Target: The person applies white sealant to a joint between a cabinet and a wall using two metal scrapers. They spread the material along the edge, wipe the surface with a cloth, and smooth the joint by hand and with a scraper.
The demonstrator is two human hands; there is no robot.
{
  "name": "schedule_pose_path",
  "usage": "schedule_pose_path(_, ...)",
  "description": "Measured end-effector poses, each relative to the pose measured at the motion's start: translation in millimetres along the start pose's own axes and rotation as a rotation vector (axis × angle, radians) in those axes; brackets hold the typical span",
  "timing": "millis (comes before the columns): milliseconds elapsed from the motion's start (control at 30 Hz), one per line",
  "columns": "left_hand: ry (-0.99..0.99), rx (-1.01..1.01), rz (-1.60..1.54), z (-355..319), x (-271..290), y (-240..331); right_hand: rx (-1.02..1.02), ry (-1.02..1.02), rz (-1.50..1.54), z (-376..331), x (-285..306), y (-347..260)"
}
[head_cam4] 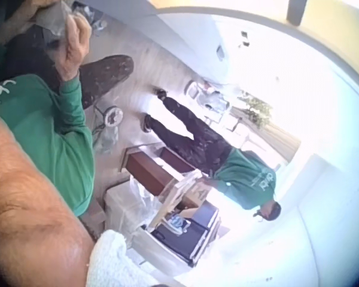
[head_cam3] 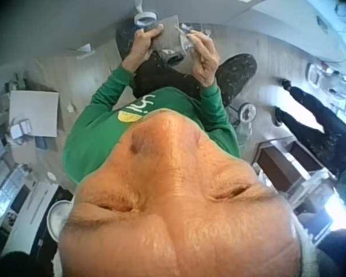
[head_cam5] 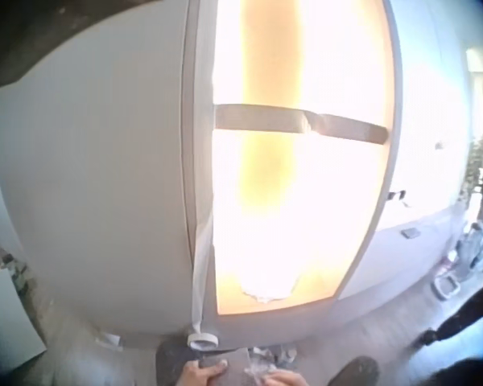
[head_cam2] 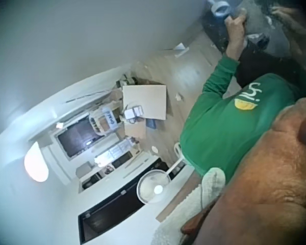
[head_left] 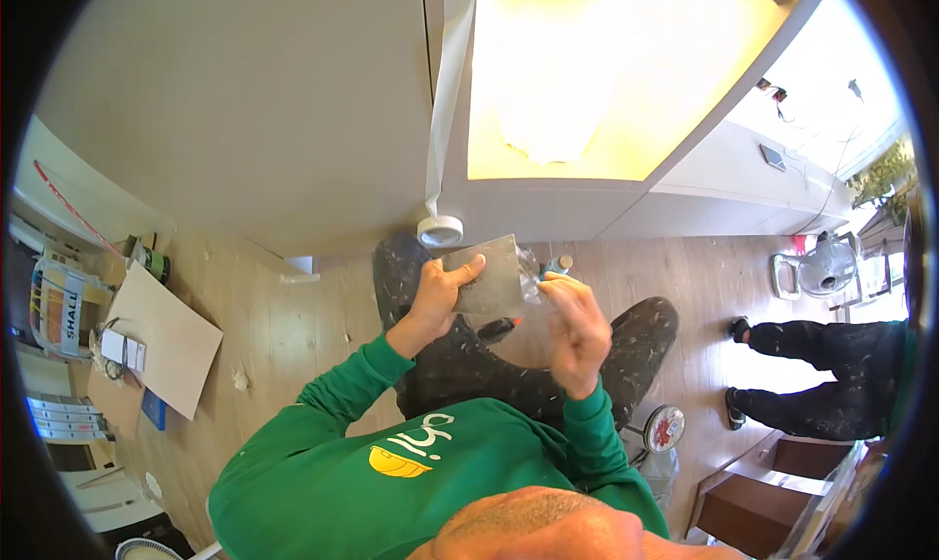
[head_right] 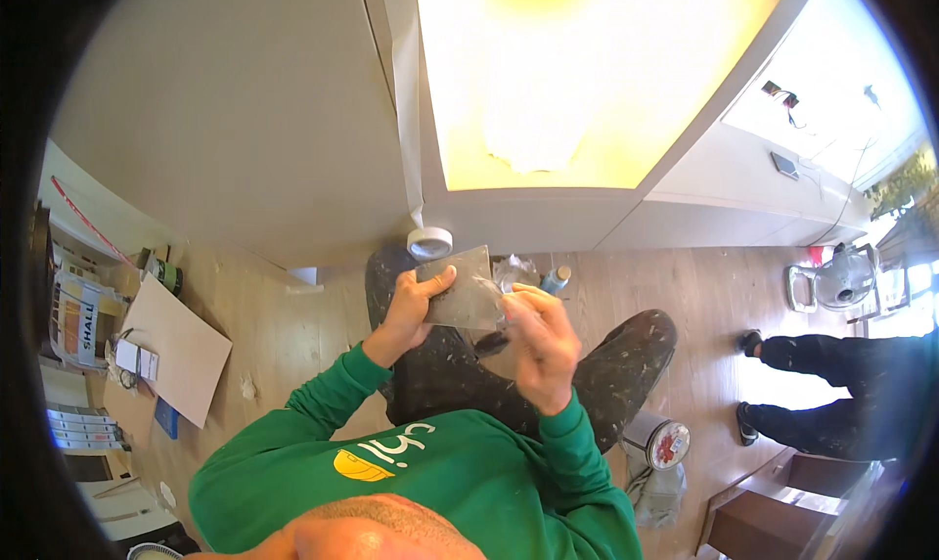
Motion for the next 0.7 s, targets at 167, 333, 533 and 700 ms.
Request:
schedule_pose_path(167, -0.166, 0.181, -0.298, -11, -22, 7, -0.004, 0.024, -0.046, 3, -27, -15)
schedule_pose_path(333, -0.155, -0.138, -0.349, -58, -5, 63, 0.206, -0.329, -0.217, 11, -30, -2)
schedule_pose_path(533, -0.034, -0.570, -0.349, -90, 23, 92, -0.428, -0.028, 0.531, 17, -62, 14)
schedule_pose_path(700, 0.088, -0.558, -0.397, -79, 20, 49, -0.516, 0.355, 0.734, 8, -98, 6)
Point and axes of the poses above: each hand's wrist, its own z-axis towards the middle knuckle, its own x-axis out of the back of the hand, y = z × x, the point moved 5 cm from there along z, towards the middle knuckle, and after that the axes turned 9 degrees about x, right-handed, at the moved point
